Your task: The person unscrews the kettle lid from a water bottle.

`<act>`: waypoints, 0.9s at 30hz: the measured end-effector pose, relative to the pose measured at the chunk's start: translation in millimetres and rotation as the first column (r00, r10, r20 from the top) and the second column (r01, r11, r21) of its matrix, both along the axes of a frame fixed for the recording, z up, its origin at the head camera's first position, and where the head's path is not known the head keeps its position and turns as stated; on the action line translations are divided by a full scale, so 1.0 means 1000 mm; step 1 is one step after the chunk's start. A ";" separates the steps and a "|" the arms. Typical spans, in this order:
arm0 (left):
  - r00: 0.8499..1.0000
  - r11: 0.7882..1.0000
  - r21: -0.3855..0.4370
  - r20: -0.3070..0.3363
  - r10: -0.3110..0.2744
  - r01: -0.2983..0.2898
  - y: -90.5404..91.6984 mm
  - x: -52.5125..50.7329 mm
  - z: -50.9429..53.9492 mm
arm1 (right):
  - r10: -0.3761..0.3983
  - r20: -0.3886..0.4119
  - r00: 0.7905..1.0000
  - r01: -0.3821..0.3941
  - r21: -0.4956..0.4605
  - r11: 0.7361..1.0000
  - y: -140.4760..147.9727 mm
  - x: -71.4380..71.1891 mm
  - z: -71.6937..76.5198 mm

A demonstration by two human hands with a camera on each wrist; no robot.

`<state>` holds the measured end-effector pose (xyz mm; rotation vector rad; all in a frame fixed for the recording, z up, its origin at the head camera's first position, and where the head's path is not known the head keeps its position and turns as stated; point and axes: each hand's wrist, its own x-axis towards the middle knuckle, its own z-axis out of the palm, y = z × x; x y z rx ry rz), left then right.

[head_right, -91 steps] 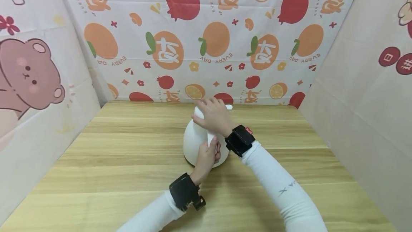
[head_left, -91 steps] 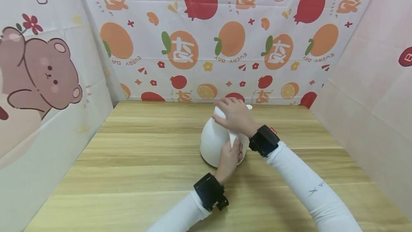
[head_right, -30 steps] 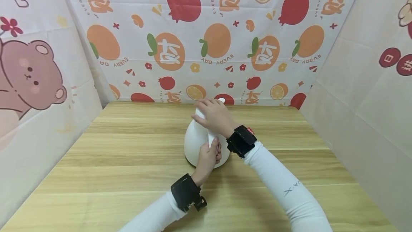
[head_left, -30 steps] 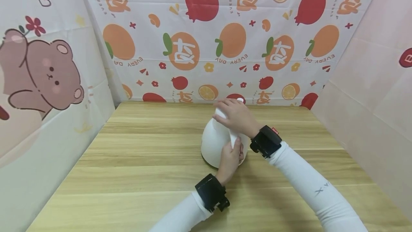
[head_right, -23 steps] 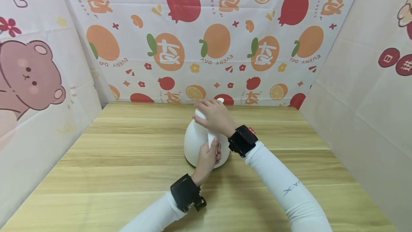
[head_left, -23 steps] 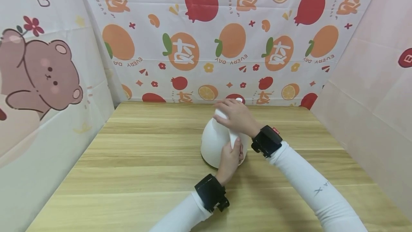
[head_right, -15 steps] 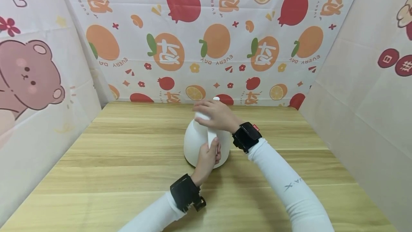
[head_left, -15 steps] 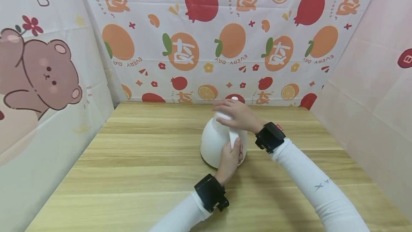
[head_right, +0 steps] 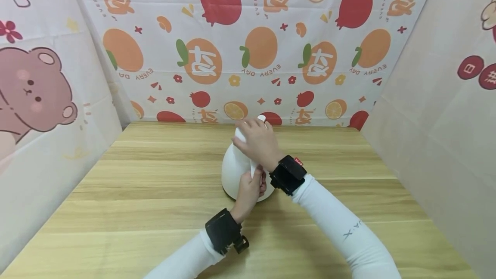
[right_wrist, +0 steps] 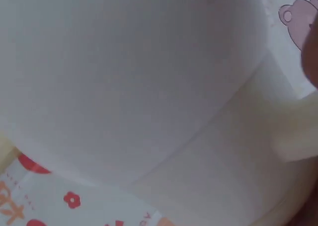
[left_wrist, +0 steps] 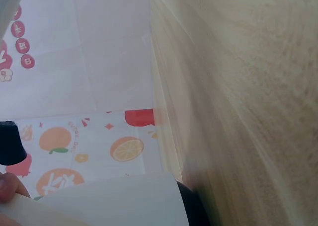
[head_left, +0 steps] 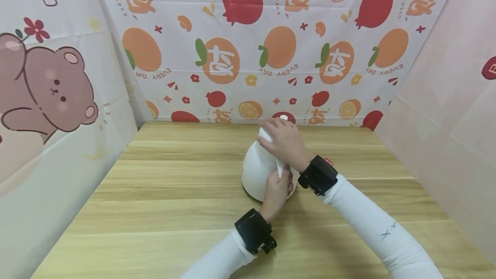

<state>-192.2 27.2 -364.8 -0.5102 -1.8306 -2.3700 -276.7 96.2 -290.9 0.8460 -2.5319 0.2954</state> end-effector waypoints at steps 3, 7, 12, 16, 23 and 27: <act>1.000 1.000 -0.008 -0.006 0.000 0.000 0.000 0.000 0.001 | -0.010 -0.007 1.000 0.010 0.029 1.000 -0.001 -0.001 -0.002; 1.000 1.000 -0.023 -0.023 0.011 -0.011 0.000 0.000 0.001 | 0.051 -0.035 0.998 -0.049 0.065 0.997 0.004 -0.007 -0.004; 0.998 0.999 -0.039 -0.054 0.025 -0.027 0.000 -0.001 0.001 | 0.202 -0.072 0.977 -0.199 0.050 0.979 0.015 -0.016 -0.004; 0.998 0.998 -0.050 -0.057 0.037 -0.040 0.000 0.000 0.000 | 0.363 -0.091 0.927 -0.361 0.038 0.932 0.025 -0.024 -0.004; 0.996 0.996 -0.065 -0.065 0.054 -0.058 0.000 0.001 0.000 | 0.385 -0.118 0.915 -0.384 0.033 0.923 0.026 -0.024 -0.004; 0.997 0.997 -0.063 -0.058 0.048 -0.052 0.000 0.001 0.000 | 0.194 -0.133 0.972 -0.197 -0.008 0.980 0.016 -0.014 -0.005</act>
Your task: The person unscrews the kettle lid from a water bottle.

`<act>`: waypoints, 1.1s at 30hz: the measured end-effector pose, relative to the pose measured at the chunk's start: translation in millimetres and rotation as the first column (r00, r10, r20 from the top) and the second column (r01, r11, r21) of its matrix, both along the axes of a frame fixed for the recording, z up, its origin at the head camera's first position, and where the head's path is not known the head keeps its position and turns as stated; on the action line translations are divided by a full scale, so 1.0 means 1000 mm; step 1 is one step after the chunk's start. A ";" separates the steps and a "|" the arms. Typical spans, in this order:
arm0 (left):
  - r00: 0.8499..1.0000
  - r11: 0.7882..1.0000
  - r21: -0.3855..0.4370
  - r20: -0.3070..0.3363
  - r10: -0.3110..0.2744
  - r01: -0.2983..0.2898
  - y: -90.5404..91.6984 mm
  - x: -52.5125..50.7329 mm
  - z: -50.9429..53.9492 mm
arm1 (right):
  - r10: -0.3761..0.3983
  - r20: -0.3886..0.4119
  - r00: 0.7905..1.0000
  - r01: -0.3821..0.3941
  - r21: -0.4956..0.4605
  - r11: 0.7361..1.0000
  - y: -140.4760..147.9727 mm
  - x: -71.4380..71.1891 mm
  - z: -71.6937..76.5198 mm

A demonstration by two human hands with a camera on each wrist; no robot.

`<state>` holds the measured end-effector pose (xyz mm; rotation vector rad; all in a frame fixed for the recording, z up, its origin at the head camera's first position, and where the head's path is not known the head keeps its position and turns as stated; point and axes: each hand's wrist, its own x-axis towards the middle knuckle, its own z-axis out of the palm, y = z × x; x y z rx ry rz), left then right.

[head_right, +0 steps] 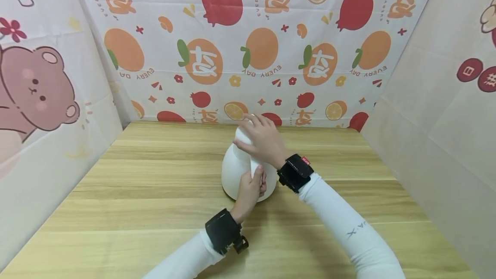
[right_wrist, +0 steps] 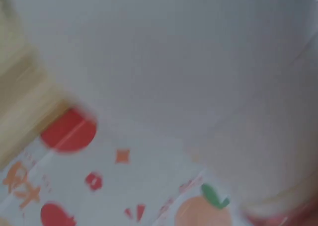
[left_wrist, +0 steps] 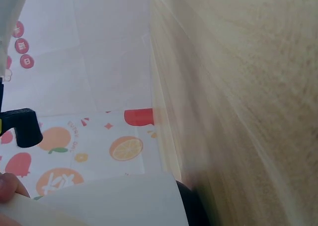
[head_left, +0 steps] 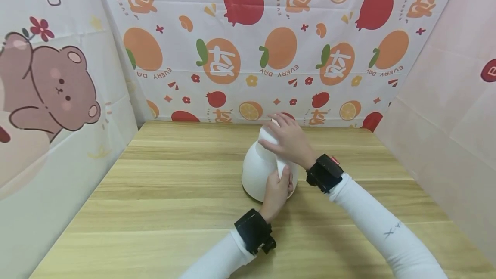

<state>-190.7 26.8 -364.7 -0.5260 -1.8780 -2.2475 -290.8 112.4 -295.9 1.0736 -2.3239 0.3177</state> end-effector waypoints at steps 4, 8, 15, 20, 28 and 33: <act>1.000 1.000 0.007 -0.003 -0.011 0.011 0.000 0.000 0.001 | -0.170 0.077 0.983 0.171 -0.015 0.985 -0.008 0.008 0.000; 1.000 1.000 0.008 -0.005 -0.012 0.012 0.000 0.001 0.001 | -0.202 0.113 0.973 0.204 -0.007 0.979 -0.010 0.010 0.000; 1.000 1.000 0.019 0.009 -0.013 0.012 -0.001 0.001 0.001 | -0.108 0.080 0.991 0.109 -0.001 0.994 -0.004 0.003 -0.003; 1.000 1.000 0.013 0.002 -0.009 0.009 -0.001 0.000 0.000 | 0.054 0.055 0.997 -0.053 -0.023 0.998 0.006 -0.008 -0.005; 1.000 1.000 -0.011 -0.009 0.008 -0.008 -0.001 0.001 -0.001 | 0.232 0.066 0.971 -0.227 -0.076 0.971 0.016 -0.018 -0.007; 1.000 1.000 -0.002 -0.011 -0.002 0.002 0.000 0.000 0.000 | 0.084 0.014 0.996 -0.083 -0.067 0.994 0.009 -0.009 -0.005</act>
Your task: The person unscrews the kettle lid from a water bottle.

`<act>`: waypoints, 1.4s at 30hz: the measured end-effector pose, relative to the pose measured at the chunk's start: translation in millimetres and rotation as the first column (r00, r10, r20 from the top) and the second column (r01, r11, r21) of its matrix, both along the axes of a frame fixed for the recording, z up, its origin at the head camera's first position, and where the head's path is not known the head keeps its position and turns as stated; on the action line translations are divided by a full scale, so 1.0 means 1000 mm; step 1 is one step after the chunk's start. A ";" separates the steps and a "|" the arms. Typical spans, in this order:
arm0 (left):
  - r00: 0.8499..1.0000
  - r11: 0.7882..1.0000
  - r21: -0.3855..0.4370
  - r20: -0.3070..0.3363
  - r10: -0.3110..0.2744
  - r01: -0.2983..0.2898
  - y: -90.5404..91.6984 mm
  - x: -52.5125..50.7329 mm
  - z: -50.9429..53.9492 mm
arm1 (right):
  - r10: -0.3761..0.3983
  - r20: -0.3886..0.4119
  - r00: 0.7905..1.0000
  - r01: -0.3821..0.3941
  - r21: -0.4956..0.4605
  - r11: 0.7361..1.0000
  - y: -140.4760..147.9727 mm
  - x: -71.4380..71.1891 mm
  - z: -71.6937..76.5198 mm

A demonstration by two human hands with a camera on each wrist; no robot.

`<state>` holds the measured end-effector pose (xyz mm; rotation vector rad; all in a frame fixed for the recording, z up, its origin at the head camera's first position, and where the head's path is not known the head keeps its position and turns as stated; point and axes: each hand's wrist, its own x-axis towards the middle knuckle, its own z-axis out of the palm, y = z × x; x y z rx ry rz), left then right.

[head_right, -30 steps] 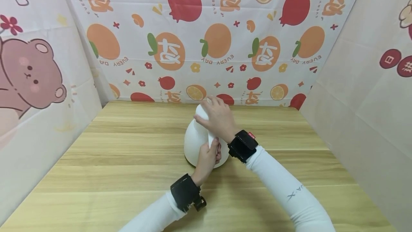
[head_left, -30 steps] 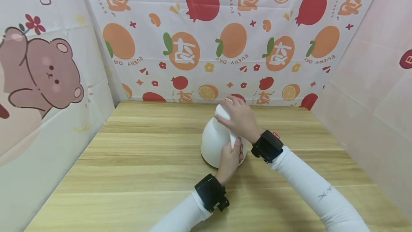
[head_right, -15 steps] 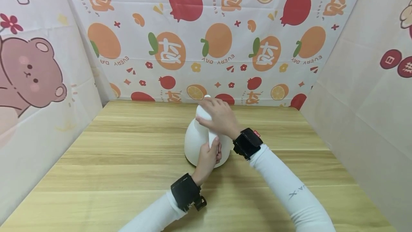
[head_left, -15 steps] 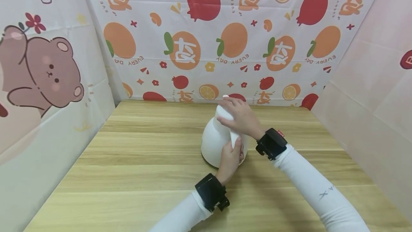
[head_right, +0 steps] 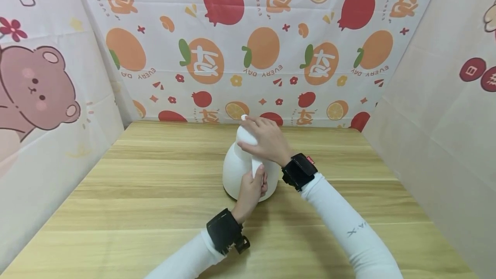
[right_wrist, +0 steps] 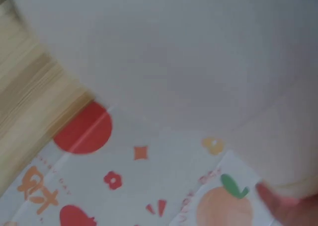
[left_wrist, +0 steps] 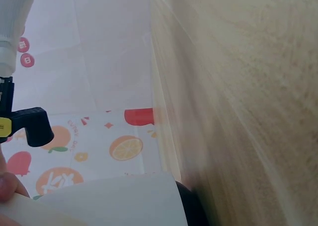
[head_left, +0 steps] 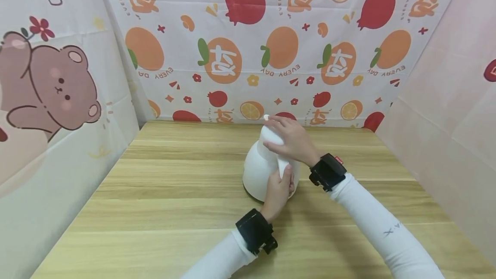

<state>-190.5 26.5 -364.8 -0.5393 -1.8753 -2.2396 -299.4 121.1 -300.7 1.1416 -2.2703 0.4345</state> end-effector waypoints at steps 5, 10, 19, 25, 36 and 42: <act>1.000 1.000 0.000 0.002 -0.007 0.007 0.000 0.000 0.002 | -0.186 0.045 0.981 0.186 0.000 0.983 -0.010 0.012 0.003; 1.000 1.000 0.012 0.011 -0.021 0.021 0.000 0.000 0.002 | -0.253 0.097 0.963 0.254 0.007 0.967 -0.015 0.018 0.002; 1.000 1.000 -0.008 -0.014 -0.009 0.009 -0.001 0.000 0.000 | -0.128 0.095 0.987 0.126 0.019 0.992 -0.006 0.009 0.001; 0.999 1.000 -0.007 -0.037 0.004 -0.004 0.000 0.000 0.001 | 0.008 0.123 0.992 -0.009 0.008 1.000 0.004 -0.001 0.002; 1.000 1.000 0.005 -0.025 0.011 -0.010 0.000 0.001 0.000 | 0.033 0.108 0.994 -0.032 -0.019 0.999 0.004 0.000 0.004; 1.000 1.000 0.013 -0.007 -0.007 0.007 0.000 0.000 0.000 | -0.151 0.018 0.988 0.152 -0.041 0.988 -0.009 0.013 0.004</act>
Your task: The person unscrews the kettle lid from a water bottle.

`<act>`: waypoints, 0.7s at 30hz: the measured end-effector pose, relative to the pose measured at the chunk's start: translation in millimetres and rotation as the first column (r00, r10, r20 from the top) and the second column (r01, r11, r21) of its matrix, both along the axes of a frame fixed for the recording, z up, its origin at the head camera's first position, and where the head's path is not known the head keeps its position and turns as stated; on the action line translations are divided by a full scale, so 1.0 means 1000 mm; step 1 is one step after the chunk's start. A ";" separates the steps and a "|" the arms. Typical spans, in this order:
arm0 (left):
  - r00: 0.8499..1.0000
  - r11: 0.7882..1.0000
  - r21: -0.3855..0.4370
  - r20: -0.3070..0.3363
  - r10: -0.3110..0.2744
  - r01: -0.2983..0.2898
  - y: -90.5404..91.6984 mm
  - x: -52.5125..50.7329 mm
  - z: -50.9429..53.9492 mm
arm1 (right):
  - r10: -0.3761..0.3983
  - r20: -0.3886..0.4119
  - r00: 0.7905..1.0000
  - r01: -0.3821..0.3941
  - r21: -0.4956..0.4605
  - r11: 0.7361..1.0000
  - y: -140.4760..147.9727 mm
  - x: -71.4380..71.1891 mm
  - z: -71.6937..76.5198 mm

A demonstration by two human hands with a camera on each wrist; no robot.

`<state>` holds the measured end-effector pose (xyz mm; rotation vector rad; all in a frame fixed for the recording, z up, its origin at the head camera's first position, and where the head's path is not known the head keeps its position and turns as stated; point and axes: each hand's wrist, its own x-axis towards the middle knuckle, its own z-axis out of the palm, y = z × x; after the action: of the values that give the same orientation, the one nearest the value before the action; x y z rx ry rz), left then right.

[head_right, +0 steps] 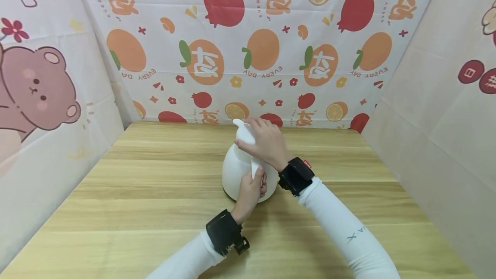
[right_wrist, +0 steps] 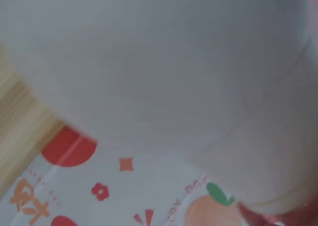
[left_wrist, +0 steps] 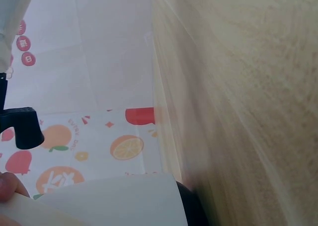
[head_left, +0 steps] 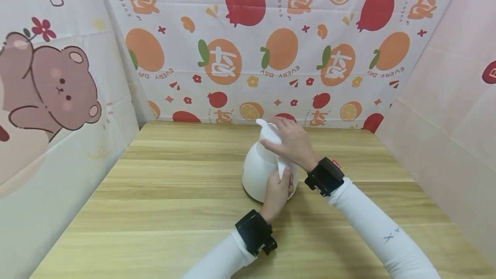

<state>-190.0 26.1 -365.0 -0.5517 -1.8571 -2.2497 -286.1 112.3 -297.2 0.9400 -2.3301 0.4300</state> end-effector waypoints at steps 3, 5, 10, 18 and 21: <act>1.000 1.000 0.000 0.020 -0.002 0.002 0.000 0.000 0.000 | -0.046 0.002 0.999 0.046 0.014 0.999 -0.003 0.003 -0.001; 1.000 1.000 0.001 0.029 -0.003 0.003 0.000 0.000 0.001 | -0.055 0.010 0.998 0.055 0.026 0.998 -0.004 0.002 -0.002; 0.999 1.000 -0.003 0.035 -0.004 0.004 0.000 0.000 0.001 | 0.025 0.053 0.998 -0.027 0.044 0.999 0.001 -0.004 -0.003; 1.000 1.000 -0.001 0.020 0.006 -0.006 0.000 0.001 0.001 | 0.243 0.114 0.963 -0.246 0.015 0.969 0.015 -0.015 -0.001; 1.000 1.000 0.001 0.020 0.013 -0.013 0.000 0.001 0.001 | 0.254 0.116 0.960 -0.257 0.011 0.966 0.016 -0.016 -0.001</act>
<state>-189.0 26.6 -364.1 -0.5178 -1.8634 -2.2560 -302.3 128.1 -297.8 1.2663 -2.3268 0.5720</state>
